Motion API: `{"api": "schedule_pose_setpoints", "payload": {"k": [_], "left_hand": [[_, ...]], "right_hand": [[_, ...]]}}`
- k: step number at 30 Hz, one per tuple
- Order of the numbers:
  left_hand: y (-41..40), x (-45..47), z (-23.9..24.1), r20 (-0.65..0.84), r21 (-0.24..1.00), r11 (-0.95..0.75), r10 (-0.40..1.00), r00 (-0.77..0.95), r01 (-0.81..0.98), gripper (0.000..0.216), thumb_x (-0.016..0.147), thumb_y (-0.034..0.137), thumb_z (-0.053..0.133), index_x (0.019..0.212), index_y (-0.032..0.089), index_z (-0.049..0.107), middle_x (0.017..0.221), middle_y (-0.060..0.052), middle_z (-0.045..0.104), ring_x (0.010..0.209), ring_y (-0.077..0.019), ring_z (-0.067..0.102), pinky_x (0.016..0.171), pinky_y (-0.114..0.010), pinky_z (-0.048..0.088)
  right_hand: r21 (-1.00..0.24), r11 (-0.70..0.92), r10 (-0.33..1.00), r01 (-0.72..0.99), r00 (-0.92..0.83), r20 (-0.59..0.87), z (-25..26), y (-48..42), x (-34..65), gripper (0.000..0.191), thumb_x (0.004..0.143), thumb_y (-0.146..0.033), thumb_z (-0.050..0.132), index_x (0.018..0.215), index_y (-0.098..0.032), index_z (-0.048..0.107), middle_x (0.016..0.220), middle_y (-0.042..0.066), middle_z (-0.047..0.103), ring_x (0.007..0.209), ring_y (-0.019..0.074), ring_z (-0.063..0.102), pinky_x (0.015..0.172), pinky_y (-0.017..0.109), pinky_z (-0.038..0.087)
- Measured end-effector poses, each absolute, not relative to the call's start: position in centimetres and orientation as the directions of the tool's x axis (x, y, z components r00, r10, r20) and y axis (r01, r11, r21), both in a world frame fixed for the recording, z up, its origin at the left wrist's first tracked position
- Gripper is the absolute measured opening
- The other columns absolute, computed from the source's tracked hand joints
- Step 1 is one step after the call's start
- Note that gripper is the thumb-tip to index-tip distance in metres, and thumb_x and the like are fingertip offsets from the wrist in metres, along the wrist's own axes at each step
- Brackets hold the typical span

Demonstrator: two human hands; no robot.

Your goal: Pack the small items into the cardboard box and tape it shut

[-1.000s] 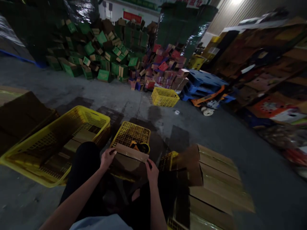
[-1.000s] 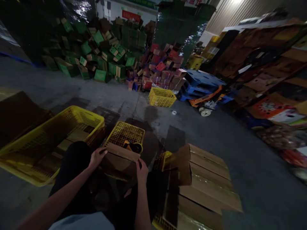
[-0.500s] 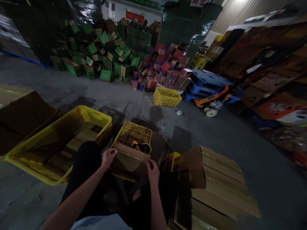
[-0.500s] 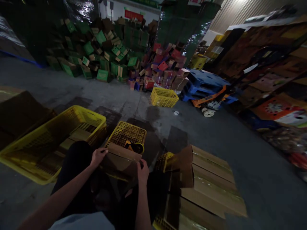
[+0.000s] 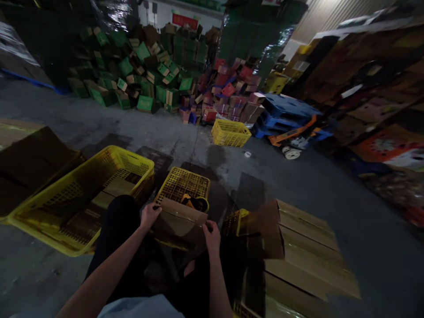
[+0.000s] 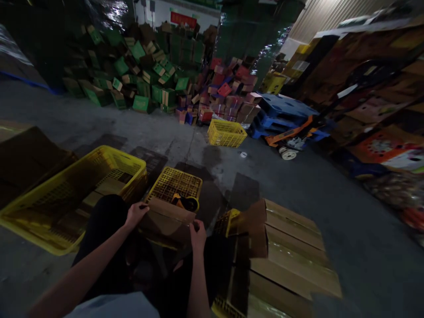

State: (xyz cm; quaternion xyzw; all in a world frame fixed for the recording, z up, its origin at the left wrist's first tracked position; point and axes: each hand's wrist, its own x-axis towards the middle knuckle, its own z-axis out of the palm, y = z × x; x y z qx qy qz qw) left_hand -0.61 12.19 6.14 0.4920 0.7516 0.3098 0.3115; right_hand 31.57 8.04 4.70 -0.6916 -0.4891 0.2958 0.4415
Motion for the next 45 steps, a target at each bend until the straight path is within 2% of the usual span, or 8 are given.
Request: {"api": "schedule_pose_setpoints", "payload": {"k": [9, 18, 22, 25, 29, 36, 42, 45], "left_hand": [[13.0, -1.0, 6.4, -0.227, 0.773, 0.358, 0.927, -0.299, 0.524, 0.011, 0.076, 0.018, 0.069, 0.085, 0.017, 0.075, 0.081, -0.003, 0.076, 0.081, -0.0192, 0.072, 0.067, -0.022, 0.048], [12.5, -0.7, 6.2, -0.177, 0.784, 0.319, 0.937, -0.301, 0.532, 0.011, 0.077, 0.017, 0.067, 0.085, 0.018, 0.074, 0.087, -0.004, 0.077, 0.087, -0.0192, 0.073, 0.076, -0.023, 0.050], [12.2, -0.3, 6.0, -0.143, 0.780, 0.302, 0.939, -0.313, 0.548, 0.013, 0.079, 0.017, 0.065, 0.089, 0.019, 0.073, 0.093, -0.005, 0.077, 0.094, -0.0206, 0.072, 0.083, -0.026, 0.051], [12.0, -0.1, 5.9, -0.129, 0.775, 0.296, 0.939, -0.319, 0.558, 0.014, 0.080, 0.017, 0.064, 0.091, 0.019, 0.073, 0.093, -0.005, 0.078, 0.095, -0.0213, 0.072, 0.084, -0.027, 0.051], [12.0, 0.0, 5.7, -0.112, 0.764, 0.296, 0.936, -0.334, 0.573, 0.012, 0.079, 0.018, 0.065, 0.089, 0.019, 0.072, 0.093, -0.004, 0.078, 0.093, -0.0212, 0.072, 0.083, -0.027, 0.051], [11.9, 0.1, 5.1, -0.062, 0.767, 0.262, 0.939, -0.338, 0.586, 0.011, 0.080, 0.020, 0.063, 0.087, 0.020, 0.071, 0.091, -0.004, 0.077, 0.090, -0.0208, 0.072, 0.080, -0.027, 0.052], [11.8, 0.4, 4.6, -0.004, 0.763, 0.224, 0.940, -0.341, 0.606, 0.011, 0.082, 0.022, 0.061, 0.088, 0.019, 0.070, 0.089, -0.004, 0.076, 0.087, -0.0215, 0.072, 0.080, -0.029, 0.053], [11.6, 0.5, 4.4, 0.044, 0.754, 0.185, 0.943, -0.329, 0.631, 0.015, 0.083, 0.023, 0.059, 0.092, 0.018, 0.071, 0.093, -0.007, 0.074, 0.091, -0.0229, 0.071, 0.085, -0.032, 0.054]], "right_hand": [[-0.922, -0.159, 0.932, 0.354, 0.362, -0.022, 4.2, 8.1, 31.3, 0.031, 0.073, -0.046, 0.063, 0.090, -0.020, 0.067, 0.088, 0.008, 0.075, 0.083, 0.0263, 0.070, 0.079, 0.038, 0.054], [-0.899, -0.156, 0.927, 0.408, 0.376, 0.009, 4.4, 7.9, 30.9, 0.030, 0.077, -0.044, 0.060, 0.093, -0.019, 0.066, 0.090, 0.008, 0.073, 0.084, 0.0271, 0.068, 0.080, 0.038, 0.053], [-0.804, -0.093, 0.913, 0.587, 0.372, 0.166, 4.5, 7.4, 30.5, 0.031, 0.084, -0.041, 0.057, 0.101, -0.019, 0.068, 0.101, 0.012, 0.068, 0.096, 0.0289, 0.063, 0.089, 0.041, 0.050], [-0.685, 0.044, 0.924, 0.727, 0.231, 0.304, 4.8, 6.8, 29.8, 0.030, 0.094, -0.034, 0.046, 0.105, -0.020, 0.070, 0.107, 0.013, 0.065, 0.101, 0.0272, 0.059, 0.093, 0.041, 0.047], [-0.549, 0.170, 0.926, 0.819, 0.057, 0.372, 5.3, 6.3, 29.2, 0.034, 0.101, -0.026, 0.036, 0.107, -0.018, 0.069, 0.105, 0.012, 0.065, 0.097, 0.0260, 0.055, 0.092, 0.042, 0.045], [-0.557, 0.147, 0.934, 0.818, 0.071, 0.350, 5.1, 6.4, 29.2, 0.036, 0.101, -0.045, 0.042, 0.105, -0.019, 0.066, 0.105, 0.012, 0.063, 0.097, 0.0265, 0.054, 0.089, 0.043, 0.045], [-0.568, 0.098, 0.946, 0.817, 0.101, 0.309, 4.5, 6.7, 29.2, 0.038, 0.101, -0.049, 0.040, 0.104, -0.019, 0.064, 0.105, 0.012, 0.061, 0.097, 0.0274, 0.052, 0.090, 0.044, 0.044], [-0.580, 0.085, 0.948, 0.810, 0.114, 0.298, 4.4, 6.9, 29.2, 0.038, 0.100, -0.049, 0.041, 0.104, -0.019, 0.064, 0.107, 0.013, 0.060, 0.099, 0.0277, 0.053, 0.090, 0.044, 0.044]]}}
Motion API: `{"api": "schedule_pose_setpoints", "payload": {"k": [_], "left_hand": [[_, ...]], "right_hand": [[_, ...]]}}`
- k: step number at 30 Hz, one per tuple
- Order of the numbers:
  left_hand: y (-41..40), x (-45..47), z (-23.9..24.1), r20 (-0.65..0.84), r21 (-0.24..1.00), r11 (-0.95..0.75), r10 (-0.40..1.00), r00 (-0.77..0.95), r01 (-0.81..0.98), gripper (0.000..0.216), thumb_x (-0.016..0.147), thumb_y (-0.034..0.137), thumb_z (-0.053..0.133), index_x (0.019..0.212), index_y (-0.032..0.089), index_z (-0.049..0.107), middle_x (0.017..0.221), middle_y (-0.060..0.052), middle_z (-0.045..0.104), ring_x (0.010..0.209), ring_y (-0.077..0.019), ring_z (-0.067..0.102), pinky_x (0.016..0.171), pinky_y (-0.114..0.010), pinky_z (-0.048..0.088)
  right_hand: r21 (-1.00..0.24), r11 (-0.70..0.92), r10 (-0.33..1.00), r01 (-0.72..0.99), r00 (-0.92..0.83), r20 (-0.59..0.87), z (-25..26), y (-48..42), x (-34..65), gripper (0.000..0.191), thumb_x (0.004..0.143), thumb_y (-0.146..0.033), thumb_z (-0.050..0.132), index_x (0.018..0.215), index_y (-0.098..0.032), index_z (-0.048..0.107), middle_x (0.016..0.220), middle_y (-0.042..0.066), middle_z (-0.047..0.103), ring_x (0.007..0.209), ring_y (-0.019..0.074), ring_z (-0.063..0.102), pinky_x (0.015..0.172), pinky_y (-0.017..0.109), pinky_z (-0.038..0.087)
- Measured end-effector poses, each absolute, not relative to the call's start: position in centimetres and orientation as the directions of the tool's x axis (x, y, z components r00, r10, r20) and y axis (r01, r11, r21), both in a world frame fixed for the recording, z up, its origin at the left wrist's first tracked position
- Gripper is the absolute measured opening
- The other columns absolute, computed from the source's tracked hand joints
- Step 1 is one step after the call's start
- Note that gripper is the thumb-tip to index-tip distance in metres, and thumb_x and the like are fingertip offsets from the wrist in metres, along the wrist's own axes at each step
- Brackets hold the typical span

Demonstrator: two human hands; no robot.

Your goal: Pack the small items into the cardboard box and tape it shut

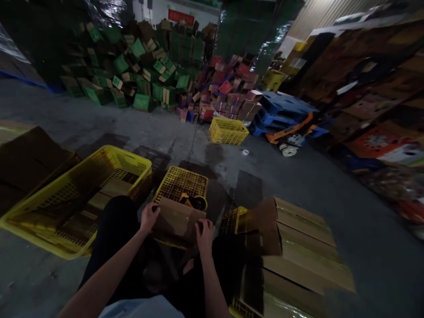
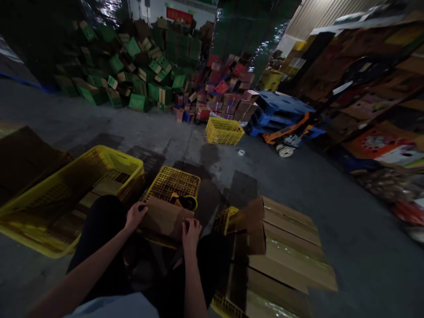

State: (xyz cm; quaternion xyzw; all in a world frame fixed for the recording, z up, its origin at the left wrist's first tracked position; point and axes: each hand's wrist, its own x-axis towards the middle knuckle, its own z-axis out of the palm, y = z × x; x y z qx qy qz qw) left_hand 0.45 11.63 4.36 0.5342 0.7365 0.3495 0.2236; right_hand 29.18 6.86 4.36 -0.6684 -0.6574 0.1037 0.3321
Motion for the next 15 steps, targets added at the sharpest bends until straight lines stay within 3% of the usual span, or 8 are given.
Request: {"api": "schedule_pose_setpoints", "payload": {"k": [6, 9, 12, 15], "left_hand": [[10.3, 1.6, 4.4, 0.151, 0.688, 0.103, 0.948, -0.281, 0.719, 0.030, 0.089, 0.021, 0.054, 0.114, 0.019, 0.070, 0.121, -0.013, 0.068, 0.116, -0.0295, 0.061, 0.104, -0.048, 0.045], [8.9, 3.5, 4.5, 0.256, 0.567, -0.166, 0.966, 0.018, 0.807, 0.040, 0.094, 0.023, 0.049, 0.131, 0.023, 0.063, 0.140, -0.011, 0.058, 0.132, -0.0291, 0.051, 0.112, -0.049, 0.039], [7.7, 5.6, 4.2, 0.267, 0.419, -0.472, 0.880, 0.392, 0.775, 0.063, 0.093, 0.037, 0.056, 0.152, 0.019, 0.042, 0.159, -0.013, 0.038, 0.149, -0.0320, 0.028, 0.119, -0.051, 0.028], [7.0, 6.9, 3.2, 0.217, 0.315, -0.528, 0.849, 0.481, 0.789, 0.085, 0.087, 0.048, 0.065, 0.157, 0.015, 0.030, 0.163, -0.017, 0.028, 0.152, -0.0349, 0.018, 0.119, -0.051, 0.026]], "right_hand": [[-0.592, 0.089, 0.950, 0.801, 0.109, 0.291, 4.3, 6.8, 29.2, 0.034, 0.100, -0.045, 0.042, 0.103, -0.019, 0.064, 0.107, 0.012, 0.060, 0.098, 0.0275, 0.053, 0.089, 0.044, 0.044], [-0.593, 0.098, 0.948, 0.799, 0.106, 0.300, 4.4, 6.9, 29.2, 0.033, 0.100, -0.044, 0.042, 0.103, -0.019, 0.064, 0.106, 0.012, 0.060, 0.098, 0.0273, 0.053, 0.089, 0.043, 0.044], [-0.580, 0.109, 0.948, 0.807, 0.092, 0.306, 4.5, 6.9, 29.2, 0.032, 0.101, -0.041, 0.042, 0.102, -0.019, 0.065, 0.105, 0.012, 0.060, 0.097, 0.0268, 0.054, 0.088, 0.043, 0.045], [-0.541, 0.121, 0.949, 0.832, 0.062, 0.308, 5.0, 6.8, 29.1, 0.030, 0.101, -0.039, 0.042, 0.101, -0.018, 0.065, 0.105, 0.012, 0.061, 0.096, 0.0265, 0.054, 0.088, 0.043, 0.045]]}}
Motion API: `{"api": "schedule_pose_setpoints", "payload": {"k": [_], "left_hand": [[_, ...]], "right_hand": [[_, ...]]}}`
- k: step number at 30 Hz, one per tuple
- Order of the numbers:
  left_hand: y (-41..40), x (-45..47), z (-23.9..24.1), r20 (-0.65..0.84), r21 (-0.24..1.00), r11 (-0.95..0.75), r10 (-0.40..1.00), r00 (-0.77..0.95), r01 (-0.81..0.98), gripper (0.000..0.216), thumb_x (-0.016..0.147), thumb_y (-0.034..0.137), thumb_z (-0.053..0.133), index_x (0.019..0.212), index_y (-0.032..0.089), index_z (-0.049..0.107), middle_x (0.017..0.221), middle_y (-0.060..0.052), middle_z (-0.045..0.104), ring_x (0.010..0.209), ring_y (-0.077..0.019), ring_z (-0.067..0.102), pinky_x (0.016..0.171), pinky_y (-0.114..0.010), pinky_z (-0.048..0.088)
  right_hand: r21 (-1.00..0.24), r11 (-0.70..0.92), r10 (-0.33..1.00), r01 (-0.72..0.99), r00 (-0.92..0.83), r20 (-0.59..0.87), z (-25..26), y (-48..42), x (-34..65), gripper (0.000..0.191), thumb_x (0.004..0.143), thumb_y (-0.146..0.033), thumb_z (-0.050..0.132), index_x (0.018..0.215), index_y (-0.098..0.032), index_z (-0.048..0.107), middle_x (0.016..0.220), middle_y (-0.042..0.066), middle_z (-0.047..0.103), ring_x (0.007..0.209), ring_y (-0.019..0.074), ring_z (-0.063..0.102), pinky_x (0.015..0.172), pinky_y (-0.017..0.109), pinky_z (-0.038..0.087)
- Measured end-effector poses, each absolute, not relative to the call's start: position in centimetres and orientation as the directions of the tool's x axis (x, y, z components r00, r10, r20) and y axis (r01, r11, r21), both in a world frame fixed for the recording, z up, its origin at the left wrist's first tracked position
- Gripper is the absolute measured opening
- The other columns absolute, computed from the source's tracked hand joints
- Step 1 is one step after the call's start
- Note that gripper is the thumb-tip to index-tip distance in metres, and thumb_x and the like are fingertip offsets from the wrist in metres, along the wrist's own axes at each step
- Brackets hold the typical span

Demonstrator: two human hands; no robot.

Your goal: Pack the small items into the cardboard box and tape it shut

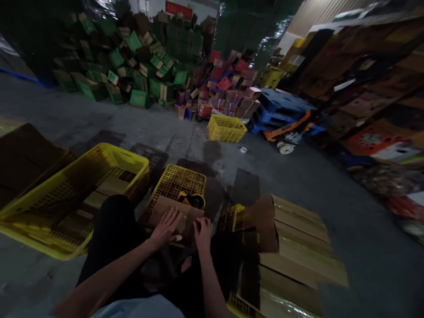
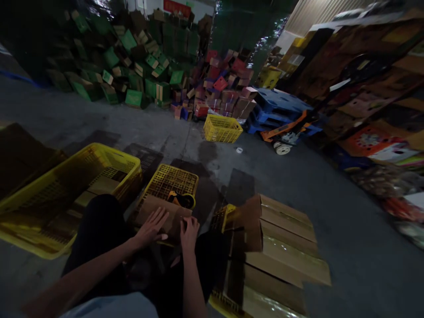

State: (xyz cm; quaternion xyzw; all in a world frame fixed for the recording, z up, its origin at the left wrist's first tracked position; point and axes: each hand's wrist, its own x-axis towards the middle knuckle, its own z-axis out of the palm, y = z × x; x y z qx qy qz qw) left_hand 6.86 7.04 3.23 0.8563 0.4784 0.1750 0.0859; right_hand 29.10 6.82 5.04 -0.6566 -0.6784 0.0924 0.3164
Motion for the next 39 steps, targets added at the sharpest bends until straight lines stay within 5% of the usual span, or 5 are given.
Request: {"api": "schedule_pose_setpoints", "payload": {"k": [8, 13, 17, 31, 39], "left_hand": [[7.8, 7.0, 1.5, 0.216, 0.260, -0.515, 0.856, 0.470, 0.817, 0.082, 0.085, 0.041, 0.072, 0.154, 0.017, 0.035, 0.161, -0.016, 0.031, 0.150, -0.0333, 0.026, 0.119, -0.051, 0.030], [8.0, 6.8, 1.4, 0.243, 0.286, -0.536, 0.843, 0.481, 0.794, 0.081, 0.086, 0.041, 0.072, 0.154, 0.019, 0.035, 0.160, -0.015, 0.035, 0.150, -0.0314, 0.027, 0.118, -0.051, 0.032], [8.1, 6.8, 1.3, 0.222, 0.299, -0.529, 0.848, 0.481, 0.794, 0.083, 0.084, 0.045, 0.074, 0.153, 0.018, 0.036, 0.160, -0.016, 0.035, 0.150, -0.0318, 0.026, 0.119, -0.051, 0.031], [7.7, 7.2, 2.2, 0.167, 0.362, -0.483, 0.875, 0.454, 0.797, 0.083, 0.091, 0.048, 0.061, 0.158, 0.016, 0.026, 0.163, -0.016, 0.028, 0.153, -0.0317, 0.019, 0.121, -0.051, 0.024], [10.3, 3.1, 1.5, 0.152, 0.663, -0.007, 0.980, -0.126, 0.748, 0.080, 0.098, 0.048, 0.047, 0.159, 0.010, 0.013, 0.164, -0.025, 0.015, 0.153, -0.0367, 0.010, 0.118, -0.057, 0.026]], "right_hand": [[-0.367, 0.145, 0.977, 0.919, -0.075, 0.199, 7.6, 7.3, 29.1, 0.025, 0.096, -0.031, 0.050, 0.112, -0.018, 0.064, 0.115, 0.014, 0.061, 0.113, 0.0304, 0.052, 0.099, 0.047, 0.044], [-0.275, 0.237, 0.954, 0.932, -0.277, -0.113, 8.2, 8.8, 29.7, 0.099, 0.074, -0.048, 0.077, 0.156, -0.023, 0.028, 0.162, 0.015, 0.027, 0.150, 0.0384, 0.017, 0.116, 0.058, 0.026], [-0.230, 0.312, 0.878, 0.922, -0.372, -0.302, 8.2, 10.1, 29.2, 0.128, 0.060, -0.052, 0.085, 0.160, -0.033, 0.009, 0.169, 0.012, 0.002, 0.153, 0.0418, -0.002, 0.116, 0.069, 0.011], [-0.287, 0.378, 0.867, 0.880, -0.445, -0.223, 8.1, 11.1, 28.2, 0.125, 0.051, -0.057, 0.088, 0.156, -0.043, 0.023, 0.167, 0.011, 0.013, 0.149, 0.0472, 0.013, 0.115, 0.069, 0.010], [-0.272, 0.387, 0.873, 0.881, -0.445, -0.201, 8.0, 11.1, 28.1, 0.128, 0.047, -0.055, 0.092, 0.155, -0.045, 0.024, 0.166, 0.009, 0.015, 0.149, 0.0468, 0.013, 0.115, 0.070, 0.010]]}}
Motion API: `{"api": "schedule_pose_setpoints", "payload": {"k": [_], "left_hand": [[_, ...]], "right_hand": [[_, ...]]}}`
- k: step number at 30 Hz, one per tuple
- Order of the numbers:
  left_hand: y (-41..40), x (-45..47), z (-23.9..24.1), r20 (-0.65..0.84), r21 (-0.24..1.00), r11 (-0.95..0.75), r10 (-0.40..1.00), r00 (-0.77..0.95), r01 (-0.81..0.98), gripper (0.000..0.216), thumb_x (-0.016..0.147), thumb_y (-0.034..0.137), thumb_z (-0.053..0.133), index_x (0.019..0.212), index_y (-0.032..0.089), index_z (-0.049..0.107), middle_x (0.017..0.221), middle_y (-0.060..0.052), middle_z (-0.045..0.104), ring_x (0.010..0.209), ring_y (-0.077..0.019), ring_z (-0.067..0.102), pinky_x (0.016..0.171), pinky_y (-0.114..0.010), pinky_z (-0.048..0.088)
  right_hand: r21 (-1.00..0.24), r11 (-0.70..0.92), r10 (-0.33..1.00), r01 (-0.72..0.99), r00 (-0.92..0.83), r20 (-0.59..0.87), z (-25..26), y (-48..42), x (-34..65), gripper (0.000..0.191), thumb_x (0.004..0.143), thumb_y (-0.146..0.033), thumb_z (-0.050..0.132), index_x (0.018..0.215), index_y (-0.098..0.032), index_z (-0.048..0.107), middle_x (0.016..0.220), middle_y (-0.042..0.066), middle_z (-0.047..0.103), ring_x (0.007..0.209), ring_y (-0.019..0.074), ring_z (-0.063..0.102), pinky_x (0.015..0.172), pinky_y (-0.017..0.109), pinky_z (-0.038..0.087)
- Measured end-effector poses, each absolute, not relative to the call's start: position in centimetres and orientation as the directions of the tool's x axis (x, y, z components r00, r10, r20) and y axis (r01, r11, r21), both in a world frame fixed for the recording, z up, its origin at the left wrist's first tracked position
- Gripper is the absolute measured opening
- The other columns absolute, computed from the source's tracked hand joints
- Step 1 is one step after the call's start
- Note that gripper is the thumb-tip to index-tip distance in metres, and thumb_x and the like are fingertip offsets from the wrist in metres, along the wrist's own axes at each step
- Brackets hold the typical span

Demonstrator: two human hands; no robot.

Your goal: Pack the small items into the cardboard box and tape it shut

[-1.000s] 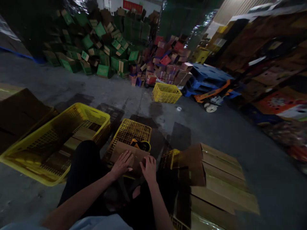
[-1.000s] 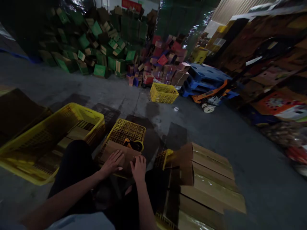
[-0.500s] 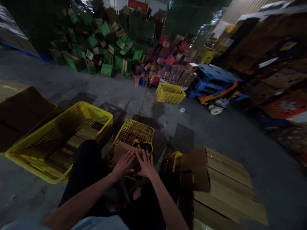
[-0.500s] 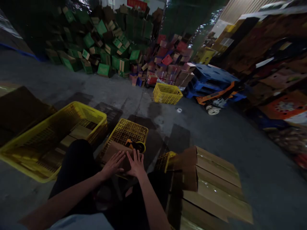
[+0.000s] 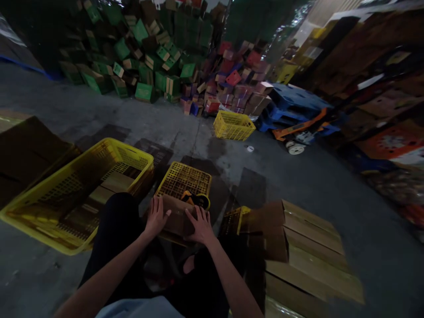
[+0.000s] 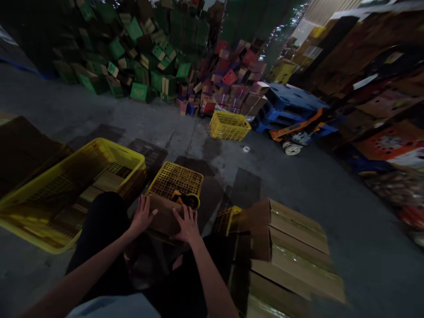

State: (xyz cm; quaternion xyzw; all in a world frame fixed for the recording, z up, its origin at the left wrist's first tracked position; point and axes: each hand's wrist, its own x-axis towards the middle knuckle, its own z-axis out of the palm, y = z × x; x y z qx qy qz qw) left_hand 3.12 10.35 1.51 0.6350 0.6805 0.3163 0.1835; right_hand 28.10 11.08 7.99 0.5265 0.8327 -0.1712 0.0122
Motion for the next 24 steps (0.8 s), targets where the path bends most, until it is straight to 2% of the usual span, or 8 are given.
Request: {"api": "schedule_pose_setpoints", "payload": {"k": [3, 7, 9, 12, 14, 19, 22, 24], "left_hand": [[11.7, 1.7, 1.0, 0.000, 0.766, 0.117, 0.983, -0.183, 0.632, 0.085, 0.095, 0.050, 0.051, 0.158, 0.007, 0.013, 0.160, -0.026, 0.028, 0.151, -0.0340, 0.023, 0.117, -0.050, 0.032], [12.1, 1.7, 1.2, -0.108, 0.797, 0.191, 0.979, -0.175, 0.573, 0.083, 0.093, 0.055, 0.055, 0.156, 0.009, 0.025, 0.148, -0.024, 0.050, 0.142, -0.0338, 0.042, 0.112, -0.045, 0.040], [11.9, 2.1, 1.5, -0.138, 0.794, 0.210, 0.976, -0.167, 0.570, 0.081, 0.095, 0.055, 0.053, 0.156, 0.009, 0.026, 0.143, -0.024, 0.056, 0.135, -0.0338, 0.052, 0.106, -0.044, 0.045], [11.4, 2.6, 2.1, -0.129, 0.775, 0.206, 0.977, -0.170, 0.597, 0.081, 0.097, 0.052, 0.050, 0.159, 0.011, 0.017, 0.148, -0.023, 0.050, 0.130, -0.0330, 0.057, 0.101, -0.042, 0.049], [11.2, 2.7, 2.4, -0.092, 0.766, 0.158, 0.986, -0.137, 0.624, 0.079, 0.098, 0.051, 0.048, 0.161, 0.017, 0.013, 0.154, -0.020, 0.043, 0.135, -0.0310, 0.052, 0.102, -0.042, 0.049], [11.2, 2.2, 2.0, 0.025, 0.781, -0.012, 1.000, -0.012, 0.625, 0.062, 0.101, 0.048, 0.045, 0.158, 0.030, 0.027, 0.161, -0.007, 0.035, 0.148, -0.0232, 0.033, 0.115, -0.041, 0.038], [11.4, 2.0, 1.5, 0.039, 0.808, -0.029, 0.999, -0.004, 0.589, 0.062, 0.100, 0.047, 0.048, 0.157, 0.032, 0.029, 0.162, -0.005, 0.033, 0.149, -0.0216, 0.031, 0.118, -0.040, 0.034], [11.5, 1.9, 1.2, 0.027, 0.823, -0.017, 1.000, -0.008, 0.568, 0.064, 0.099, 0.048, 0.049, 0.157, 0.032, 0.028, 0.162, -0.004, 0.033, 0.149, -0.0213, 0.031, 0.119, -0.040, 0.033]], "right_hand": [[-0.270, 0.384, 0.873, 0.883, -0.443, -0.206, 7.8, 11.1, 28.2, 0.129, 0.046, -0.055, 0.092, 0.155, -0.046, 0.023, 0.167, 0.009, 0.014, 0.150, 0.0464, 0.013, 0.115, 0.071, 0.010], [-0.271, 0.390, 0.871, 0.880, -0.448, -0.203, 7.6, 11.1, 28.3, 0.129, 0.048, -0.058, 0.091, 0.156, -0.046, 0.021, 0.167, 0.009, 0.013, 0.150, 0.0464, 0.011, 0.114, 0.071, 0.009], [-0.271, 0.389, 0.871, 0.880, -0.447, -0.202, 7.6, 11.1, 28.3, 0.128, 0.049, -0.058, 0.090, 0.156, -0.046, 0.021, 0.167, 0.009, 0.013, 0.150, 0.0465, 0.011, 0.115, 0.071, 0.008], [-0.273, 0.383, 0.870, 0.882, -0.444, -0.213, 7.6, 11.1, 28.2, 0.128, 0.049, -0.057, 0.090, 0.156, -0.045, 0.022, 0.168, 0.009, 0.013, 0.150, 0.0476, 0.010, 0.114, 0.071, 0.008], [-0.275, 0.379, 0.868, 0.884, -0.442, -0.225, 7.6, 11.1, 28.1, 0.130, 0.047, -0.056, 0.092, 0.156, -0.045, 0.021, 0.168, 0.010, 0.011, 0.150, 0.0481, 0.009, 0.114, 0.072, 0.007], [-0.274, 0.377, 0.870, 0.885, -0.440, -0.222, 7.6, 11.1, 28.0, 0.129, 0.050, -0.057, 0.090, 0.157, -0.045, 0.019, 0.168, 0.010, 0.009, 0.151, 0.0475, 0.007, 0.114, 0.071, 0.005], [-0.280, 0.387, 0.868, 0.879, -0.450, -0.212, 7.5, 10.8, 28.0, 0.129, 0.052, -0.064, 0.087, 0.158, -0.041, 0.017, 0.169, 0.009, 0.007, 0.152, 0.0456, 0.004, 0.116, 0.070, 0.005], [-0.301, 0.339, 0.903, 0.892, -0.398, -0.163, 6.8, 10.3, 28.0, 0.131, 0.056, -0.068, 0.083, 0.160, -0.034, 0.010, 0.169, 0.012, 0.004, 0.152, 0.0435, 0.002, 0.117, 0.068, 0.009]]}}
